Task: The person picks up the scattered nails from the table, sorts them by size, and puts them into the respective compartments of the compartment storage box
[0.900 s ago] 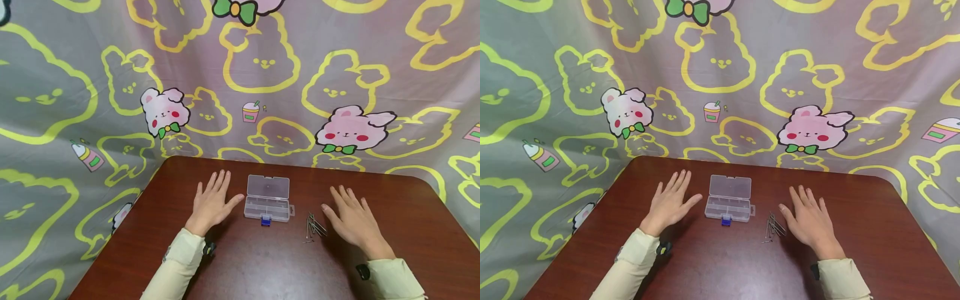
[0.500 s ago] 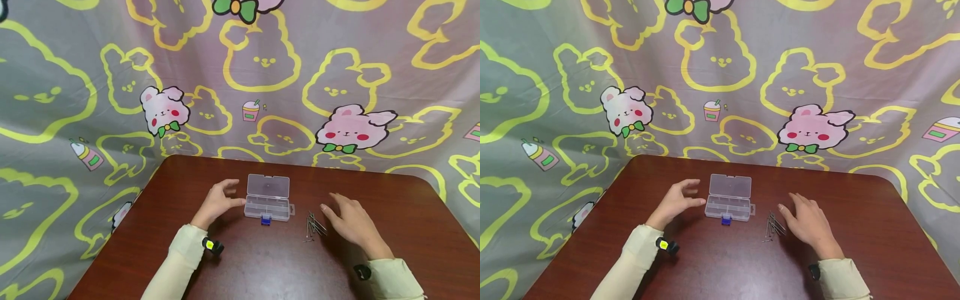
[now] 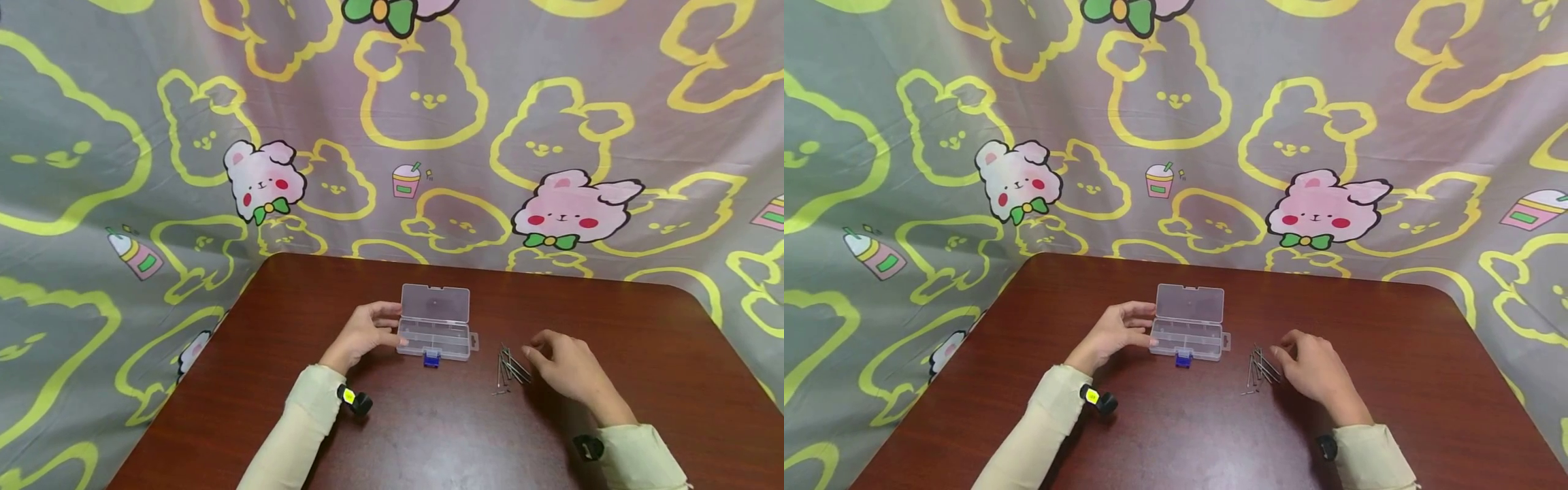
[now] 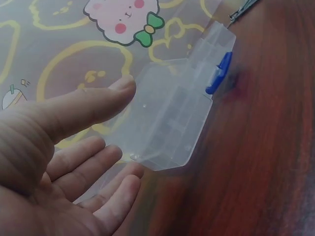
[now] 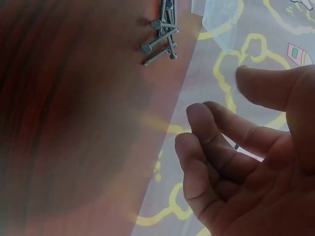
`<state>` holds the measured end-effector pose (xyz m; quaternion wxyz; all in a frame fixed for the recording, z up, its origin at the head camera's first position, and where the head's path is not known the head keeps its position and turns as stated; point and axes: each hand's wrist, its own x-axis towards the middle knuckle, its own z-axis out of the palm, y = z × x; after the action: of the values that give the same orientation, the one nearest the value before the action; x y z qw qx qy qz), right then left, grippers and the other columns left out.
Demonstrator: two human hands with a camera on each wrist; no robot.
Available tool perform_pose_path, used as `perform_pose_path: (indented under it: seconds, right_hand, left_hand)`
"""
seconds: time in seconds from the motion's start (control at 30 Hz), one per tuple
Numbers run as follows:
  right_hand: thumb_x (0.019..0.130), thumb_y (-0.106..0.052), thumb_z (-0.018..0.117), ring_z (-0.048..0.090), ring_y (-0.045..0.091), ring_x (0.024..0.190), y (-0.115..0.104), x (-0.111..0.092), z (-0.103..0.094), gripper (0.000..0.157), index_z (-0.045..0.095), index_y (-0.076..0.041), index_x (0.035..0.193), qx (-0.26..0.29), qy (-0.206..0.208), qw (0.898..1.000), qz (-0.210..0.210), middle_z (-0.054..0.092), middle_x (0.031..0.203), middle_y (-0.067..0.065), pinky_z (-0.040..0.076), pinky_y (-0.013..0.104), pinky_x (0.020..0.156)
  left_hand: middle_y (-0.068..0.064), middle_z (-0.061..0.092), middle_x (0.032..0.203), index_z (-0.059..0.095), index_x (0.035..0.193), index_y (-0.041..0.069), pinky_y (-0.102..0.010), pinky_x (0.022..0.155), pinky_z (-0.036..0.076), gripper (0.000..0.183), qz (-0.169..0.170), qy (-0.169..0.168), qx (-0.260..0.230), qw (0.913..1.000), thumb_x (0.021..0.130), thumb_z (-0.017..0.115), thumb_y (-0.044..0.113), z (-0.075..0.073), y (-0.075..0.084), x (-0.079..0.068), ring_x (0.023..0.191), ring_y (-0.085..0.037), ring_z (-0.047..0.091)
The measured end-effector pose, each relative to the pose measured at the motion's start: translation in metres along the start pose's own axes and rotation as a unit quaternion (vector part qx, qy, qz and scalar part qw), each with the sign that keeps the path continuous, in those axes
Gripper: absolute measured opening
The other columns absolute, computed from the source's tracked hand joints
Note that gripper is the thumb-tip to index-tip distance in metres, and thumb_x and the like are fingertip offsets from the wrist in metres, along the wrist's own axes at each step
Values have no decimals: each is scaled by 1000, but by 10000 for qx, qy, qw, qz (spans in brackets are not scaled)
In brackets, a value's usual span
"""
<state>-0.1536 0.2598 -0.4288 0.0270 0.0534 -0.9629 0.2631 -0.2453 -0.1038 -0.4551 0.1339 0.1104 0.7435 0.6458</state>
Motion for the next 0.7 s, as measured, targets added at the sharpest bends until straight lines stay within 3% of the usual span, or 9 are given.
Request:
perform_pose_path:
  seconds: [0.13,0.37,0.7]
  right_hand:
    - [96,-23,69,55,16,68,0,0,1,21,70,-2,100,8,-172,9998,68,67,83,1,46,37,59]
    - [94,-17,70,55,15,67,1,-5,4,11,71,-7,92,122,-423,9989,126,66,79,-2,45,36,59]
    - [89,-11,73,56,13,67,1,-10,9,8,69,-11,82,110,-579,9982,104,64,74,-5,47,36,61]
  left_hand:
    - [-17,61,134,60,133,-3,-37,89,55,71,-46,32,39,10000,67,88,-8,0,-2,1,117,-36,60]
    - [-17,62,132,62,130,-3,-37,87,56,71,-105,91,22,9999,65,88,-12,2,-7,4,113,-34,62]
    - [-16,63,130,63,129,-3,-42,97,51,73,-107,108,59,9999,61,89,-16,2,-9,5,111,-34,63]
